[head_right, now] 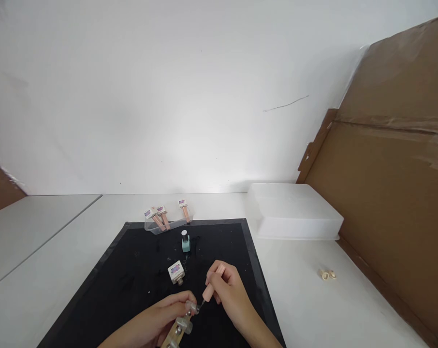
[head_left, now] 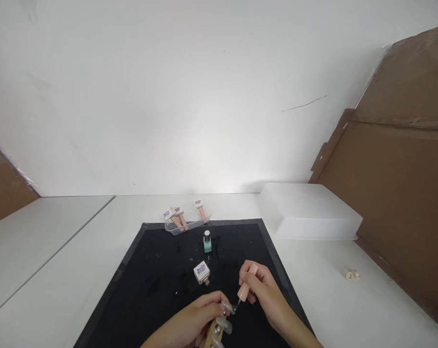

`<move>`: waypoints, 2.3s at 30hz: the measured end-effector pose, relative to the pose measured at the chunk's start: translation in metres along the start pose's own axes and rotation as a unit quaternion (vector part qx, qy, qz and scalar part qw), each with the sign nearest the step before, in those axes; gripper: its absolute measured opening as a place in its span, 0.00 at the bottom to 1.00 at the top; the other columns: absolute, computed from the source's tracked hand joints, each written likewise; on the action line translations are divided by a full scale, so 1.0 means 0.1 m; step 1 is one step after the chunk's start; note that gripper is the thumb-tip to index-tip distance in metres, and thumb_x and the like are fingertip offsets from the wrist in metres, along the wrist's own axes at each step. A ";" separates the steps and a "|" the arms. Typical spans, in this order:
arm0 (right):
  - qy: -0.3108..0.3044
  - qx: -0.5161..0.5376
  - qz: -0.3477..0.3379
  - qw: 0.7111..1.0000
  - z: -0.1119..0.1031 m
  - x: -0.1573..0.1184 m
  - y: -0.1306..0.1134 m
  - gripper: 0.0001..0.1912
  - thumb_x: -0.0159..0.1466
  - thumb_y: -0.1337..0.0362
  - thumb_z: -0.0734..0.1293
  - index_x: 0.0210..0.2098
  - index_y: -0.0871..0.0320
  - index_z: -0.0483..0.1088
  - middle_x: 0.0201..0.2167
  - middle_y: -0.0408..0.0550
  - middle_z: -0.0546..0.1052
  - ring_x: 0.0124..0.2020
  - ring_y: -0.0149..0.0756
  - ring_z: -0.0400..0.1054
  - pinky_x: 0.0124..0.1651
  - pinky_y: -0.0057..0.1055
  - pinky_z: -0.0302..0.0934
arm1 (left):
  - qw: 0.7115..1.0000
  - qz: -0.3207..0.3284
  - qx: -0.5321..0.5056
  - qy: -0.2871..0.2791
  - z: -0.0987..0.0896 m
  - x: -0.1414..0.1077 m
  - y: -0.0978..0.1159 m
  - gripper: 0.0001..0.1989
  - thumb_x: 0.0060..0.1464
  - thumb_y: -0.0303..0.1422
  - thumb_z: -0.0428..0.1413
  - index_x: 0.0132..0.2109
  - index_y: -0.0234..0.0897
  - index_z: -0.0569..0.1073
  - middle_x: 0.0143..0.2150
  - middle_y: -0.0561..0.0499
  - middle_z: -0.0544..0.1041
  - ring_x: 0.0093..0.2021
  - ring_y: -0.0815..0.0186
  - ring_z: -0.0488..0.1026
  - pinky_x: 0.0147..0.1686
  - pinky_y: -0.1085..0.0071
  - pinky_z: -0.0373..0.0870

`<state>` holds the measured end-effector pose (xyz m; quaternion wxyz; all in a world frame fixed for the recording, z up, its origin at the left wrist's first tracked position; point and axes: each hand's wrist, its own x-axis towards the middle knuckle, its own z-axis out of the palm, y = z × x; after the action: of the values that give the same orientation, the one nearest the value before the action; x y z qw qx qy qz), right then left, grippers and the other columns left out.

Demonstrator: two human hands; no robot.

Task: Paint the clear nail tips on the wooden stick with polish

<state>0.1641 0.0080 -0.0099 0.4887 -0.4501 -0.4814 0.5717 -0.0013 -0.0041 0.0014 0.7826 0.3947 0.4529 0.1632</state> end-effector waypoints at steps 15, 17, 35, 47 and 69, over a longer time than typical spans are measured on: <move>-0.032 0.005 0.004 0.999 -0.01 -0.01 0.00 0.09 0.56 0.61 0.63 0.22 0.60 0.64 0.14 0.35 0.63 0.12 0.22 0.48 0.16 0.22 0.42 | 1.000 -0.008 -0.005 0.011 0.01 0.03 -0.02 0.07 0.43 0.37 0.52 0.30 0.39 0.65 0.20 0.59 0.56 0.19 0.75 0.52 0.21 0.77 0.52; -0.027 0.001 0.009 1.000 -0.01 0.00 0.01 0.08 0.54 0.65 0.62 0.20 0.60 0.64 0.13 0.35 0.62 0.12 0.22 0.48 0.16 0.22 0.42 | 1.000 -0.005 -0.002 0.008 0.01 0.02 -0.02 0.06 0.44 0.36 0.52 0.29 0.38 0.65 0.21 0.59 0.56 0.20 0.75 0.52 0.21 0.78 0.51; -0.063 0.084 -0.016 0.994 -0.03 -0.02 0.03 0.15 0.57 0.54 0.65 0.25 0.61 0.66 0.14 0.36 0.62 0.12 0.22 0.48 0.17 0.22 0.43 | 0.998 0.012 0.019 -0.056 -0.05 0.01 -0.05 0.07 0.43 0.33 0.53 0.32 0.37 0.64 0.23 0.59 0.57 0.21 0.76 0.54 0.21 0.77 0.46; -0.070 0.123 0.015 0.990 -0.02 -0.05 -0.02 0.15 0.54 0.57 0.67 0.19 0.61 0.64 0.14 0.36 0.61 0.12 0.22 0.50 0.16 0.22 0.45 | 0.989 0.058 0.093 -0.098 -0.07 -0.02 -0.04 0.10 0.47 0.38 0.53 0.32 0.36 0.66 0.23 0.58 0.59 0.22 0.77 0.53 0.23 0.76 0.46; -0.091 0.137 0.021 0.986 0.00 -0.07 -0.04 0.12 0.52 0.62 0.67 0.17 0.61 0.63 0.15 0.38 0.63 0.14 0.24 0.55 0.17 0.21 0.46 | 0.985 0.072 0.104 -0.115 -0.09 -0.01 -0.06 0.12 0.47 0.41 0.53 0.33 0.35 0.67 0.26 0.56 0.62 0.25 0.76 0.56 0.24 0.76 0.47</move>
<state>0.1658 0.0017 -0.0057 0.4877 -0.3346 -0.4315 0.6811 -0.0098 -0.0046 -0.0054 0.7700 0.5219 0.3452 0.1246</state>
